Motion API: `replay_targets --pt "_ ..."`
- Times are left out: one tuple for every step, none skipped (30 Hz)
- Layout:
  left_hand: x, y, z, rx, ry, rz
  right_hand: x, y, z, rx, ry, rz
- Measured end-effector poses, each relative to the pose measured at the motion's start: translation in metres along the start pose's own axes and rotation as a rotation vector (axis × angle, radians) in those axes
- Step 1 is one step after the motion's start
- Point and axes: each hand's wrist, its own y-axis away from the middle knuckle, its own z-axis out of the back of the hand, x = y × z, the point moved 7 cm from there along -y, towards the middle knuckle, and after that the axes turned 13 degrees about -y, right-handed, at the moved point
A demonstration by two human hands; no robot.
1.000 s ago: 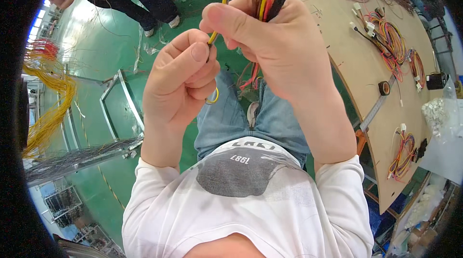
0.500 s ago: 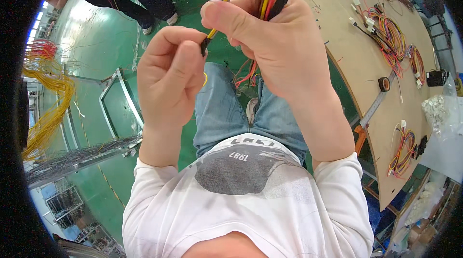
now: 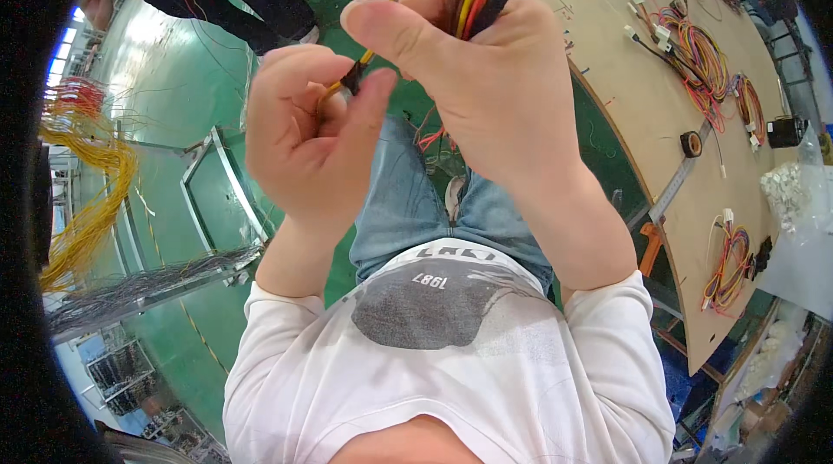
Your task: Sorting bundles of colored electrical wires and applying electrical tape to the connectors and wire bundles.
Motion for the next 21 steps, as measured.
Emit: replay_targets --pt "-0.001 0.0 0.002 -0.034 -0.039 -0.018 0.002 0.0 0.0 -0.014 -0.016 0.034" --pt "-0.002 0.0 0.001 -0.035 -0.039 -0.016 0.003 0.001 0.0 -0.028 -0.033 0.066" --pt "-0.005 0.0 0.002 -0.072 -0.045 -0.039 0.002 0.002 -0.001 -0.026 -0.032 0.064" --pt "-0.007 0.0 0.003 -0.109 -0.052 -0.061 0.0 0.005 -0.002 -0.043 0.021 0.072" --pt "-0.004 -0.001 0.004 -0.112 -0.055 -0.062 0.0 0.007 -0.003 -0.058 0.072 0.081" --pt "-0.001 -0.001 0.003 -0.119 -0.018 -0.096 -0.002 0.007 -0.004 -0.054 0.071 0.082" --pt "0.001 -0.002 0.004 -0.125 0.02 -0.13 -0.002 0.008 -0.002 -0.077 0.075 0.093" --pt "-0.001 -0.002 0.008 -0.124 0.025 -0.126 -0.001 0.009 0.003 -0.108 0.084 0.102" --pt "-0.008 -0.004 0.007 -0.005 -0.139 -0.166 0.001 0.008 0.003 -0.086 0.13 0.09" --pt "-0.013 -0.004 0.001 0.116 -0.303 -0.207 0.0 0.007 0.005 -0.09 0.135 0.088" --pt "-0.014 -0.006 0.001 0.113 -0.304 -0.204 0.003 0.007 0.002 -0.073 0.199 0.158" --pt "-0.012 -0.009 0.002 0.091 -0.26 -0.164 0.006 0.007 -0.001 -0.055 0.262 0.227" --pt "-0.01 -0.01 0.003 0.07 -0.216 -0.125 0.006 0.008 -0.001 -0.052 0.263 0.226" --pt "-0.01 -0.011 0.004 0.068 -0.217 -0.125 0.002 0.01 0.0 -0.045 0.218 0.156" --pt "0.008 -0.01 0.001 0.123 0.121 0.141 -0.002 0.01 0.0 -0.039 0.173 0.085" --pt "0.023 -0.005 -0.007 0.175 0.462 0.405 -0.002 0.01 0.001 -0.037 0.172 0.086" --pt "0.026 0.0 -0.013 0.193 0.616 0.508 -0.003 0.009 0.001 -0.028 0.125 0.07" --pt "0.026 0.002 -0.015 0.191 0.616 0.508 -0.005 0.009 0.0 -0.019 0.078 0.055" --pt "0.027 0.003 -0.017 0.161 0.719 0.531 -0.004 0.009 0.001 -0.018 0.078 0.056" --pt "0.028 0.004 -0.019 0.13 0.825 0.558 -0.007 0.009 0.003 -0.014 0.019 0.008" --pt "0.028 0.005 -0.02 0.131 0.826 0.56 -0.011 0.009 0.004 -0.011 -0.04 -0.039"
